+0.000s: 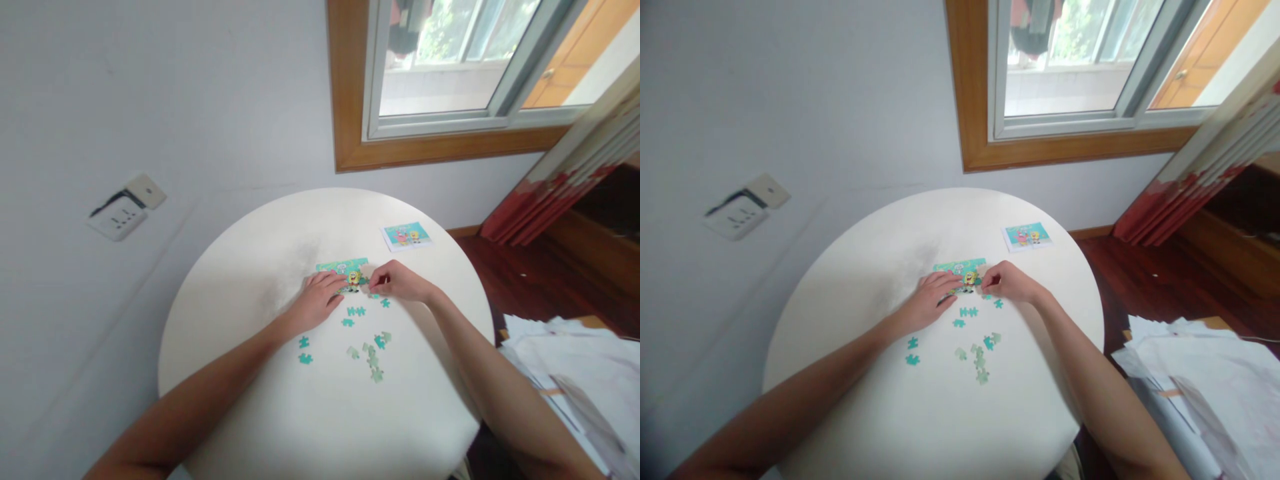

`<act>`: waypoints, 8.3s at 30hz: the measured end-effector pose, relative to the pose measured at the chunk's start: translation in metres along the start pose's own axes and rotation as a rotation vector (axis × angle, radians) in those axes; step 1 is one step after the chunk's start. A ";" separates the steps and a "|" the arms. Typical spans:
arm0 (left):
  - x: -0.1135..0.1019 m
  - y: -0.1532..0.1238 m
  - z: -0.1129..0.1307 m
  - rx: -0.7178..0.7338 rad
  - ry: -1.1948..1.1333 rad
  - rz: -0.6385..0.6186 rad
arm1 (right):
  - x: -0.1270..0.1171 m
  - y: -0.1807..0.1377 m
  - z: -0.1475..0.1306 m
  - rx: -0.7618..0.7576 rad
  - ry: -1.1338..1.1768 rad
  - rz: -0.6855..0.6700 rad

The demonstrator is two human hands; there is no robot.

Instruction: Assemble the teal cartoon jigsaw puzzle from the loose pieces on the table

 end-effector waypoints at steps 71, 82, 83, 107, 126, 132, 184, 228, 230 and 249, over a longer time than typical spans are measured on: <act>-0.011 -0.003 -0.007 0.156 -0.249 -0.392 | -0.031 0.002 0.006 -0.106 -0.394 0.333; -0.011 0.005 0.002 0.132 -0.276 -0.233 | -0.030 0.001 -0.004 -0.123 -0.369 0.349; -0.011 0.005 0.002 0.124 -0.283 -0.206 | -0.030 0.001 -0.008 -0.125 -0.366 0.358; -0.029 0.018 -0.034 -0.182 -0.418 0.124 | 0.092 -0.144 -0.079 0.064 -0.494 0.342; -0.028 0.020 -0.040 -0.186 -0.416 0.106 | 0.061 -0.155 -0.062 0.143 -0.446 0.394; -0.032 0.021 -0.045 -0.203 -0.421 0.129 | 0.053 -0.160 -0.054 0.152 -0.456 0.441; -0.020 0.022 -0.051 -0.168 -0.480 0.077 | 0.083 -0.039 -0.090 0.017 -0.700 -0.116; -0.011 0.003 -0.011 0.207 -0.027 -0.091 | -0.026 0.032 -0.002 0.057 0.292 0.364; -0.010 0.004 -0.014 0.198 -0.015 -0.090 | -0.025 0.029 0.007 0.099 0.299 0.371; -0.021 0.014 -0.045 0.119 -0.110 0.067 | -0.016 0.025 0.032 0.182 0.217 0.474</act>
Point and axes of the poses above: each hand's wrist, its own y-axis towards the middle knuckle, its own x-axis out of the palm, z = x × y, the point moved 9 cm from there along y, towards the middle knuckle, and after that the axes turned 14 degrees about -x, right-handed, at the moved point
